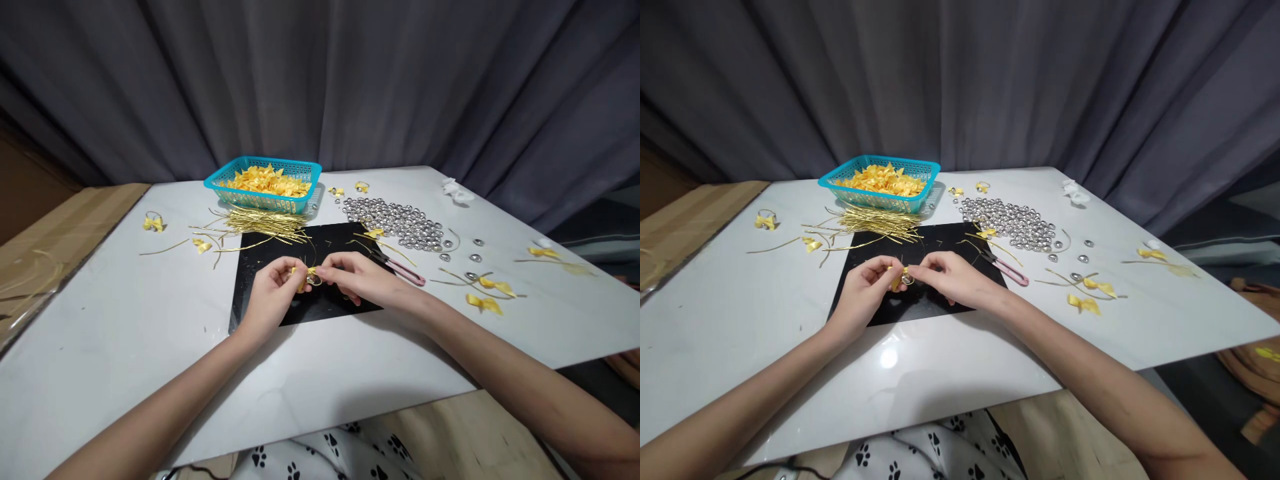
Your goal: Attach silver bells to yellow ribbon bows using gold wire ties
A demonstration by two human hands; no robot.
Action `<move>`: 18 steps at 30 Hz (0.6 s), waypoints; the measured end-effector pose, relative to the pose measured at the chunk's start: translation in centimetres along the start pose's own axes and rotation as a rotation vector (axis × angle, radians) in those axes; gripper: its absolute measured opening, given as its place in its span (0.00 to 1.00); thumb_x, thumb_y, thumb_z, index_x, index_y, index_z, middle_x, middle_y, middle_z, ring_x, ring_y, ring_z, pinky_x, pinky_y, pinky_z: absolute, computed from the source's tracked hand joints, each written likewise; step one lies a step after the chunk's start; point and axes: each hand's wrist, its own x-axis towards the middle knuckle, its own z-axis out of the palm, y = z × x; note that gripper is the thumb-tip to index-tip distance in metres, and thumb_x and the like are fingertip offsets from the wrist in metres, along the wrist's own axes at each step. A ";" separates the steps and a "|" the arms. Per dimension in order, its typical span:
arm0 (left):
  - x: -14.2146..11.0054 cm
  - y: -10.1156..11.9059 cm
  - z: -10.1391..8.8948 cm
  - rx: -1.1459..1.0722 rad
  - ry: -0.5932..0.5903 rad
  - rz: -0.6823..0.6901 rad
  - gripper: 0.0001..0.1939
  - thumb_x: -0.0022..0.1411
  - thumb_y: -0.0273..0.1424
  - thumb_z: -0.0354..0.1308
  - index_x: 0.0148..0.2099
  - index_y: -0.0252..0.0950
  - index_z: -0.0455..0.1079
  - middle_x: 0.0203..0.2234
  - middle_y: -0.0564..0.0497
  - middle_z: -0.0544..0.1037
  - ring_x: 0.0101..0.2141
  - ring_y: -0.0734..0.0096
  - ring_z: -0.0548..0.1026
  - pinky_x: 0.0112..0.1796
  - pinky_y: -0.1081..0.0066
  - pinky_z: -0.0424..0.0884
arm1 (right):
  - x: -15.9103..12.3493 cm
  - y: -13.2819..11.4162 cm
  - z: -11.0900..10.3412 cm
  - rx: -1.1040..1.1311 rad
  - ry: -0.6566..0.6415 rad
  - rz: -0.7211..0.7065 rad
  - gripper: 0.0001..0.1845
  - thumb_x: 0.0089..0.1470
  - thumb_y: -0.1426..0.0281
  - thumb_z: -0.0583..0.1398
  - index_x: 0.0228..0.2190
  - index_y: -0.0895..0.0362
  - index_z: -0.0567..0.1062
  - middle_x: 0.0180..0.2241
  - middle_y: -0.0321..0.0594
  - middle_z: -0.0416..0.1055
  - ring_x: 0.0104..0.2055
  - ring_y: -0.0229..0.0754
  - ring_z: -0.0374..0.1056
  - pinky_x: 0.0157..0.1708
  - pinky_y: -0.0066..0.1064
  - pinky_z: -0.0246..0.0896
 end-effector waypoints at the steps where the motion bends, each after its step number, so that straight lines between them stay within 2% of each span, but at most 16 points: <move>1: 0.0 0.0 0.0 0.008 0.003 0.009 0.08 0.52 0.33 0.59 0.28 0.34 0.68 0.19 0.56 0.71 0.21 0.77 0.71 0.26 0.75 0.66 | 0.1 0.2 0.2 0.023 0.007 0.021 0.15 0.51 0.58 0.60 0.26 0.59 0.70 0.15 0.28 0.56 0.14 0.29 0.52 0.12 0.22 0.48; 4: 0.0 -0.2 -0.1 0.026 0.000 0.037 0.07 0.53 0.33 0.59 0.27 0.34 0.68 0.18 0.56 0.71 0.22 0.77 0.70 0.26 0.76 0.66 | 0.3 0.7 0.6 0.076 0.005 0.051 0.16 0.44 0.58 0.64 0.26 0.60 0.73 0.18 0.32 0.63 0.15 0.28 0.53 0.11 0.21 0.51; 7: -0.1 -0.3 -0.1 0.034 0.001 0.041 0.08 0.54 0.33 0.59 0.28 0.34 0.67 0.19 0.56 0.71 0.22 0.77 0.71 0.27 0.76 0.66 | 0.3 1.0 0.7 0.103 0.040 0.024 0.15 0.45 0.59 0.64 0.25 0.60 0.74 0.22 0.34 0.66 0.16 0.28 0.53 0.11 0.22 0.51; 14: -0.6 -0.2 0.1 0.081 -0.020 0.046 0.07 0.55 0.33 0.58 0.30 0.34 0.67 0.21 0.56 0.71 0.23 0.76 0.72 0.26 0.76 0.67 | 0.0 0.5 0.4 0.018 0.287 -0.243 0.09 0.47 0.66 0.62 0.25 0.61 0.74 0.17 0.32 0.62 0.18 0.29 0.51 0.16 0.24 0.47; 18: -0.8 -0.1 0.3 0.091 -0.050 0.040 0.06 0.54 0.32 0.58 0.29 0.34 0.67 0.21 0.55 0.71 0.23 0.76 0.72 0.26 0.76 0.66 | 0.3 0.9 0.8 -0.109 0.392 -0.380 0.06 0.48 0.70 0.60 0.25 0.61 0.72 0.21 0.34 0.63 0.19 0.29 0.52 0.18 0.24 0.47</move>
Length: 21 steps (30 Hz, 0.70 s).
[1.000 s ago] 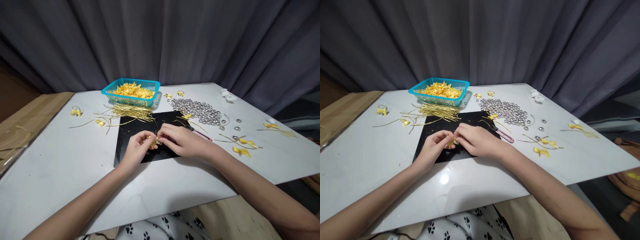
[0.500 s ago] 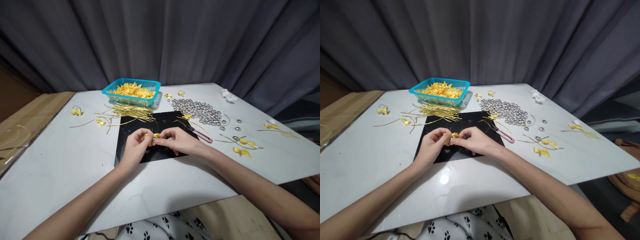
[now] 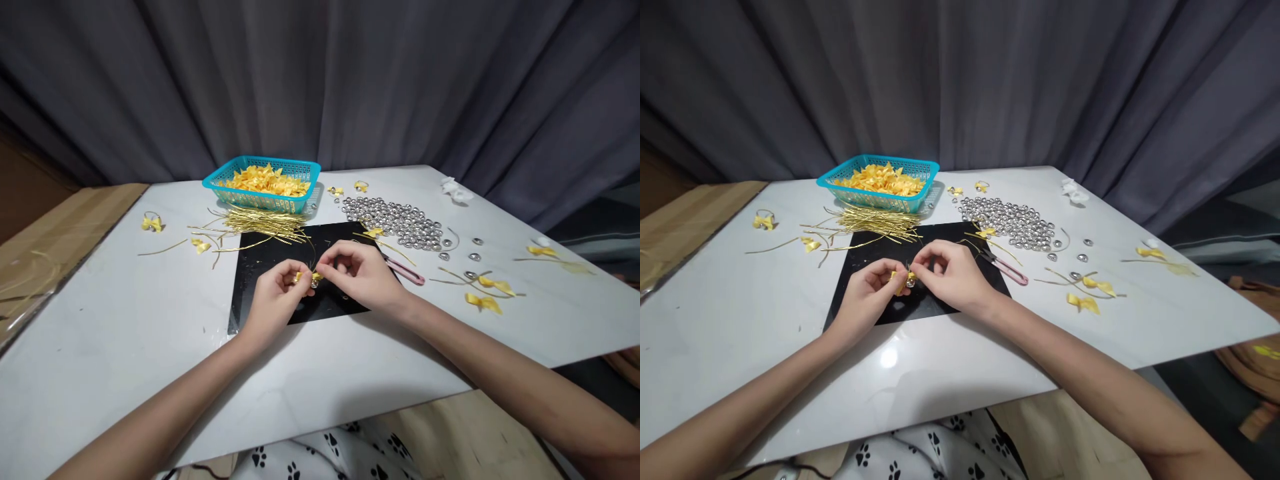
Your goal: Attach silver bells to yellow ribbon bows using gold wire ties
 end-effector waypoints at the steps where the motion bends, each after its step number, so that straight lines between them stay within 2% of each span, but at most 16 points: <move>1: 0.0 0.0 0.1 -0.002 -0.013 -0.008 0.06 0.54 0.32 0.58 0.29 0.34 0.67 0.21 0.55 0.71 0.23 0.76 0.72 0.26 0.76 0.66 | 0.0 0.1 0.1 -0.025 0.005 -0.042 0.05 0.49 0.71 0.60 0.25 0.61 0.72 0.23 0.35 0.64 0.19 0.29 0.52 0.19 0.25 0.47; 7: 0.1 -0.2 0.1 -0.023 -0.088 -0.065 0.07 0.54 0.33 0.58 0.30 0.34 0.69 0.21 0.54 0.72 0.23 0.75 0.72 0.27 0.74 0.68 | -0.1 0.3 -0.2 -0.135 -0.080 -0.235 0.04 0.52 0.76 0.56 0.26 0.60 0.68 0.27 0.36 0.62 0.20 0.28 0.53 0.20 0.24 0.49; 12: 0.2 -0.4 0.0 -0.008 -0.154 -0.087 0.07 0.55 0.32 0.57 0.31 0.33 0.69 0.20 0.54 0.72 0.23 0.75 0.73 0.27 0.75 0.67 | 0.0 0.3 -0.4 -0.177 -0.122 -0.264 0.04 0.52 0.77 0.55 0.27 0.59 0.68 0.28 0.37 0.63 0.22 0.30 0.54 0.21 0.24 0.50; 14: 0.2 -0.4 0.1 -0.006 -0.179 -0.098 0.06 0.55 0.32 0.57 0.30 0.33 0.69 0.20 0.55 0.72 0.23 0.75 0.72 0.27 0.75 0.67 | 0.1 0.3 -0.4 -0.174 -0.121 -0.202 0.04 0.51 0.77 0.55 0.26 0.59 0.67 0.27 0.36 0.63 0.22 0.30 0.54 0.21 0.24 0.50; 16: 0.1 -0.4 0.1 -0.002 -0.197 -0.105 0.06 0.55 0.32 0.57 0.30 0.33 0.68 0.20 0.55 0.72 0.23 0.75 0.72 0.27 0.75 0.67 | 0.2 0.2 -0.4 -0.122 -0.142 -0.080 0.04 0.51 0.75 0.55 0.25 0.59 0.67 0.24 0.34 0.61 0.20 0.30 0.53 0.20 0.24 0.48; 21: 0.0 -0.5 0.1 0.007 -0.224 -0.079 0.06 0.56 0.32 0.57 0.30 0.34 0.68 0.21 0.54 0.71 0.24 0.75 0.72 0.28 0.74 0.66 | 0.7 -0.1 -1.0 0.223 -0.359 0.359 0.05 0.51 0.70 0.56 0.26 0.58 0.65 0.13 0.26 0.52 0.13 0.29 0.48 0.13 0.22 0.42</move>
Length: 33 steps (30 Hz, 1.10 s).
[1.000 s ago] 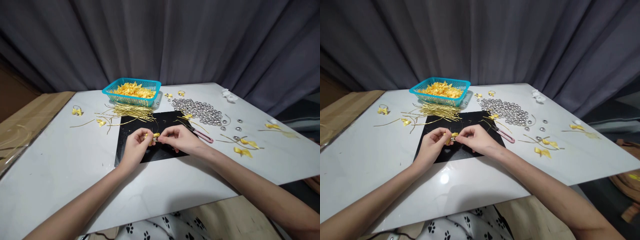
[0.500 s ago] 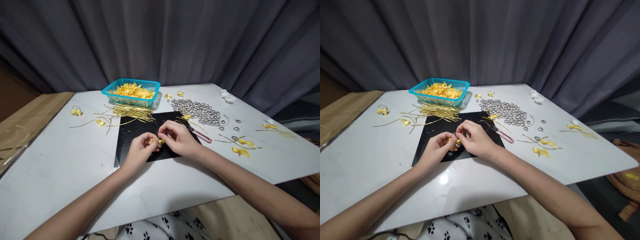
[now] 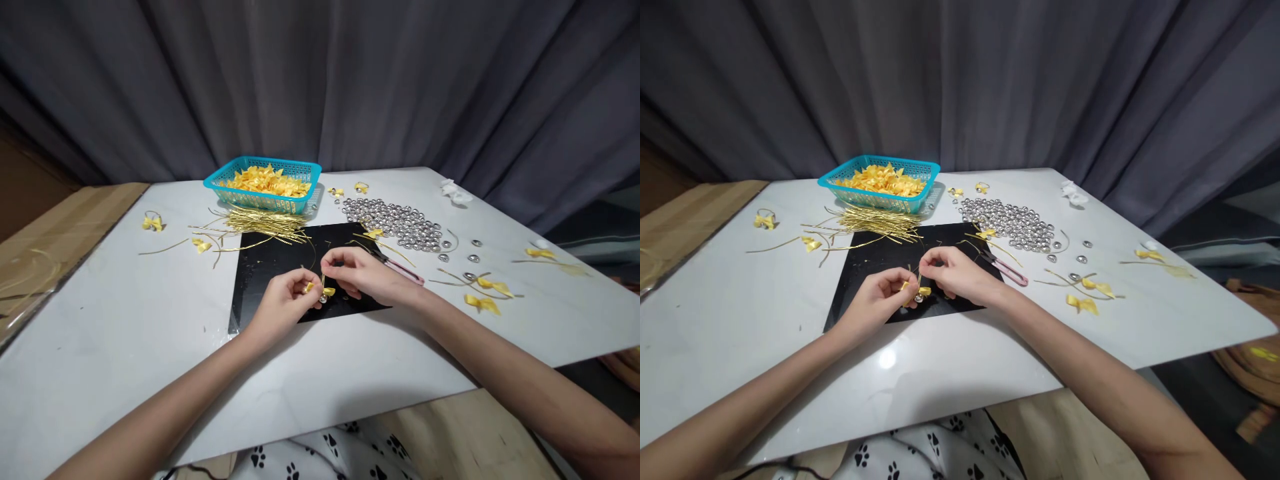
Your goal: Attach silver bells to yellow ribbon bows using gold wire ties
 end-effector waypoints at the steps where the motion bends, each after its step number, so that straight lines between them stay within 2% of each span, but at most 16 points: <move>1: 0.0 0.0 0.0 0.002 -0.005 0.007 0.06 0.56 0.32 0.57 0.30 0.34 0.68 0.21 0.54 0.71 0.24 0.75 0.72 0.28 0.74 0.66 | 0.0 -0.1 -0.1 0.088 -0.029 0.050 0.05 0.50 0.70 0.56 0.25 0.58 0.65 0.12 0.25 0.51 0.13 0.29 0.46 0.13 0.22 0.42; 4: 0.0 -0.2 -0.1 0.011 -0.013 0.027 0.06 0.56 0.32 0.57 0.31 0.34 0.68 0.22 0.54 0.71 0.24 0.74 0.72 0.29 0.74 0.66 | -0.1 -0.2 -0.5 0.290 -0.071 0.142 0.04 0.47 0.72 0.58 0.24 0.59 0.66 0.12 0.25 0.49 0.13 0.27 0.42 0.12 0.20 0.41; 8: 0.0 -0.2 -0.2 0.015 0.002 0.040 0.06 0.56 0.33 0.56 0.30 0.35 0.68 0.22 0.55 0.71 0.24 0.75 0.72 0.29 0.74 0.66 | -0.1 -0.2 -0.7 0.410 -0.135 0.212 0.06 0.47 0.73 0.58 0.23 0.59 0.65 0.12 0.24 0.47 0.14 0.26 0.39 0.12 0.19 0.37; 13: 0.0 -0.2 -0.3 0.060 -0.006 0.073 0.05 0.56 0.31 0.56 0.30 0.34 0.68 0.22 0.54 0.71 0.24 0.75 0.72 0.29 0.75 0.67 | -0.2 -0.1 -0.7 0.377 -0.138 0.200 0.05 0.48 0.72 0.59 0.24 0.59 0.66 0.14 0.24 0.48 0.14 0.26 0.40 0.12 0.19 0.39; 20: -0.1 -0.1 -0.3 0.125 -0.015 0.095 0.06 0.57 0.31 0.55 0.31 0.34 0.68 0.23 0.53 0.71 0.25 0.75 0.71 0.28 0.74 0.67 | -0.4 -0.2 -0.5 0.138 -0.095 0.047 0.06 0.51 0.68 0.57 0.28 0.58 0.66 0.15 0.26 0.51 0.16 0.29 0.45 0.14 0.21 0.44; 27: 0.1 0.0 -0.4 0.036 0.022 0.055 0.06 0.57 0.32 0.56 0.31 0.34 0.67 0.23 0.54 0.72 0.24 0.76 0.72 0.29 0.76 0.67 | -0.1 0.0 -0.4 -0.049 -0.065 -0.085 0.07 0.58 0.67 0.52 0.31 0.57 0.62 0.20 0.27 0.51 0.18 0.30 0.45 0.17 0.23 0.43; 29: 0.2 0.0 -0.5 0.043 0.031 0.074 0.05 0.57 0.31 0.56 0.31 0.34 0.67 0.23 0.55 0.71 0.24 0.77 0.72 0.29 0.76 0.67 | -0.1 0.1 -0.2 -0.136 -0.017 -0.169 0.06 0.59 0.68 0.50 0.30 0.57 0.61 0.22 0.29 0.52 0.21 0.31 0.48 0.21 0.24 0.47; 33: 0.2 -0.3 -0.7 0.138 0.055 0.154 0.05 0.57 0.31 0.55 0.31 0.34 0.67 0.24 0.54 0.71 0.25 0.76 0.71 0.28 0.76 0.66 | -0.2 0.6 0.2 -0.459 0.117 -0.439 0.06 0.60 0.71 0.48 0.31 0.57 0.61 0.30 0.37 0.60 0.30 0.36 0.56 0.31 0.28 0.53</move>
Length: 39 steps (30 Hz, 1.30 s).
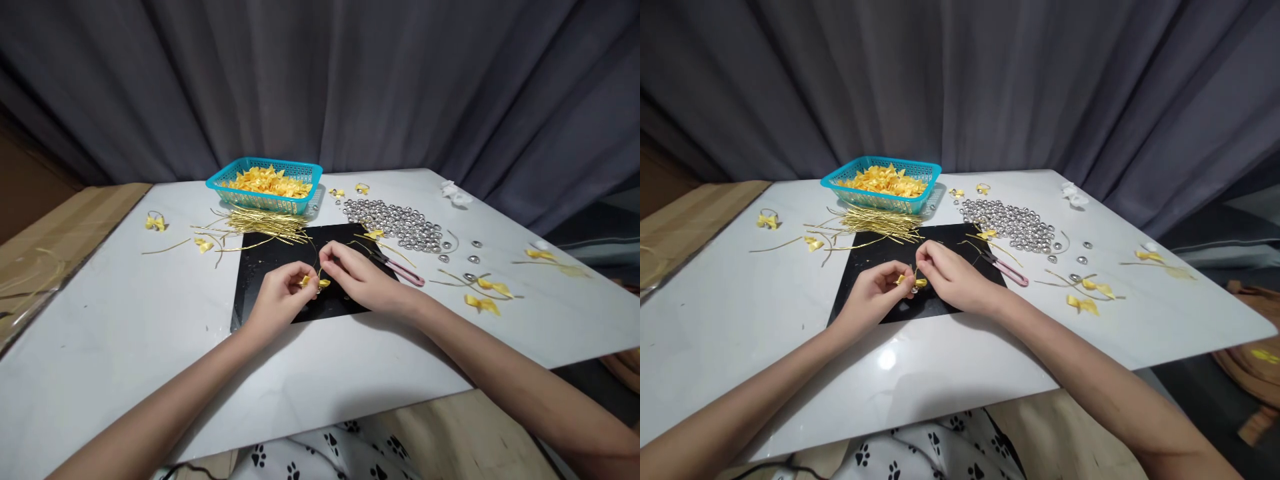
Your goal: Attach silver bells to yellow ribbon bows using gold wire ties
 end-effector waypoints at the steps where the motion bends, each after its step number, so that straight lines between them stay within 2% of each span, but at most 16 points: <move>1: 0.0 0.0 0.0 0.038 0.007 0.021 0.05 0.58 0.31 0.55 0.31 0.34 0.67 0.24 0.54 0.71 0.25 0.76 0.71 0.28 0.76 0.66 | -0.1 0.1 0.1 -0.086 0.003 -0.048 0.05 0.60 0.71 0.48 0.32 0.57 0.61 0.32 0.38 0.61 0.31 0.37 0.57 0.32 0.29 0.52; 3: -0.1 -0.1 0.0 0.108 0.018 0.055 0.05 0.58 0.30 0.54 0.31 0.34 0.67 0.25 0.53 0.71 0.25 0.75 0.70 0.27 0.75 0.66 | -0.2 0.2 0.2 -0.209 -0.019 -0.099 0.05 0.60 0.71 0.47 0.33 0.57 0.61 0.33 0.40 0.62 0.30 0.38 0.57 0.31 0.30 0.51; 5: -0.1 -0.1 0.0 0.144 0.021 0.072 0.05 0.58 0.30 0.54 0.31 0.34 0.67 0.25 0.53 0.71 0.25 0.74 0.71 0.27 0.75 0.66 | -0.3 0.3 0.2 -0.223 -0.029 -0.098 0.05 0.61 0.71 0.47 0.34 0.57 0.61 0.33 0.40 0.62 0.30 0.38 0.58 0.31 0.31 0.51; 10: -0.1 0.1 0.0 0.137 0.007 0.073 0.05 0.57 0.30 0.54 0.30 0.34 0.67 0.24 0.53 0.71 0.25 0.74 0.71 0.26 0.75 0.66 | 0.1 0.1 0.1 0.070 -0.027 0.011 0.06 0.60 0.71 0.48 0.31 0.57 0.61 0.30 0.36 0.60 0.31 0.36 0.56 0.32 0.28 0.53; 18: 0.0 0.0 -0.1 0.126 0.047 0.085 0.05 0.57 0.29 0.54 0.30 0.34 0.66 0.24 0.53 0.71 0.24 0.75 0.71 0.26 0.75 0.66 | 0.1 0.0 0.1 0.366 -0.124 0.311 0.07 0.61 0.66 0.48 0.32 0.55 0.60 0.23 0.29 0.51 0.21 0.32 0.47 0.20 0.24 0.45; 22: 0.0 -0.1 -0.1 0.113 -0.015 0.067 0.06 0.58 0.30 0.54 0.30 0.34 0.67 0.24 0.53 0.71 0.24 0.75 0.71 0.26 0.75 0.66 | 0.0 -0.5 0.3 0.286 -0.058 0.127 0.06 0.60 0.70 0.49 0.30 0.57 0.62 0.27 0.33 0.57 0.28 0.33 0.53 0.28 0.26 0.52; 24: 0.0 -0.1 0.0 0.103 -0.028 0.062 0.06 0.58 0.30 0.54 0.31 0.34 0.67 0.24 0.53 0.71 0.24 0.75 0.71 0.26 0.75 0.66 | 0.0 -0.6 0.3 0.260 -0.040 0.083 0.06 0.59 0.71 0.50 0.29 0.58 0.62 0.29 0.34 0.59 0.31 0.34 0.55 0.32 0.27 0.53; 26: -0.1 -0.1 0.1 0.066 -0.014 0.050 0.06 0.58 0.30 0.54 0.31 0.34 0.67 0.23 0.54 0.71 0.24 0.76 0.71 0.26 0.76 0.66 | 0.2 -0.2 0.2 0.349 -0.043 0.182 0.06 0.58 0.69 0.50 0.30 0.57 0.62 0.26 0.32 0.57 0.26 0.32 0.53 0.26 0.25 0.51; 28: -0.1 -0.1 0.1 0.014 0.015 0.021 0.06 0.58 0.31 0.55 0.30 0.34 0.66 0.23 0.54 0.71 0.24 0.77 0.71 0.26 0.76 0.66 | 0.4 0.2 0.1 0.485 -0.033 0.373 0.06 0.58 0.68 0.50 0.29 0.56 0.60 0.24 0.29 0.54 0.20 0.30 0.49 0.19 0.24 0.45; 30: 0.0 0.0 0.1 -0.026 0.036 -0.015 0.06 0.58 0.31 0.55 0.30 0.34 0.66 0.22 0.54 0.71 0.23 0.77 0.71 0.26 0.77 0.65 | 0.7 0.5 -0.2 0.567 -0.017 0.521 0.06 0.55 0.67 0.52 0.28 0.55 0.60 0.22 0.28 0.53 0.17 0.29 0.46 0.15 0.24 0.40; 31: 0.0 0.0 0.1 -0.038 0.038 -0.029 0.06 0.57 0.31 0.55 0.30 0.34 0.66 0.22 0.54 0.71 0.24 0.77 0.71 0.26 0.77 0.65 | 0.7 0.5 -0.4 0.580 -0.022 0.549 0.06 0.54 0.67 0.53 0.28 0.56 0.61 0.22 0.28 0.54 0.16 0.29 0.46 0.14 0.24 0.40; 35: 0.0 0.0 0.0 -0.069 0.028 -0.050 0.06 0.57 0.32 0.56 0.32 0.34 0.67 0.23 0.54 0.72 0.24 0.77 0.72 0.27 0.76 0.66 | 0.7 -0.3 -0.7 0.547 -0.166 0.480 0.13 0.47 0.62 0.61 0.30 0.60 0.71 0.22 0.31 0.60 0.18 0.28 0.49 0.15 0.24 0.42; 37: 0.1 0.0 0.0 -0.070 0.035 -0.047 0.07 0.57 0.33 0.56 0.32 0.34 0.67 0.24 0.54 0.72 0.24 0.76 0.72 0.27 0.76 0.66 | 0.6 -0.5 -0.6 0.522 -0.137 0.441 0.17 0.43 0.60 0.65 0.30 0.61 0.73 0.23 0.32 0.63 0.20 0.28 0.51 0.16 0.24 0.42; 39: 0.1 0.0 0.0 -0.061 0.044 -0.042 0.08 0.57 0.34 0.56 0.32 0.34 0.67 0.24 0.53 0.72 0.24 0.76 0.71 0.27 0.76 0.66 | 0.5 -0.4 -0.2 0.507 -0.053 0.415 0.17 0.41 0.60 0.66 0.29 0.62 0.74 0.22 0.32 0.63 0.20 0.28 0.52 0.17 0.24 0.43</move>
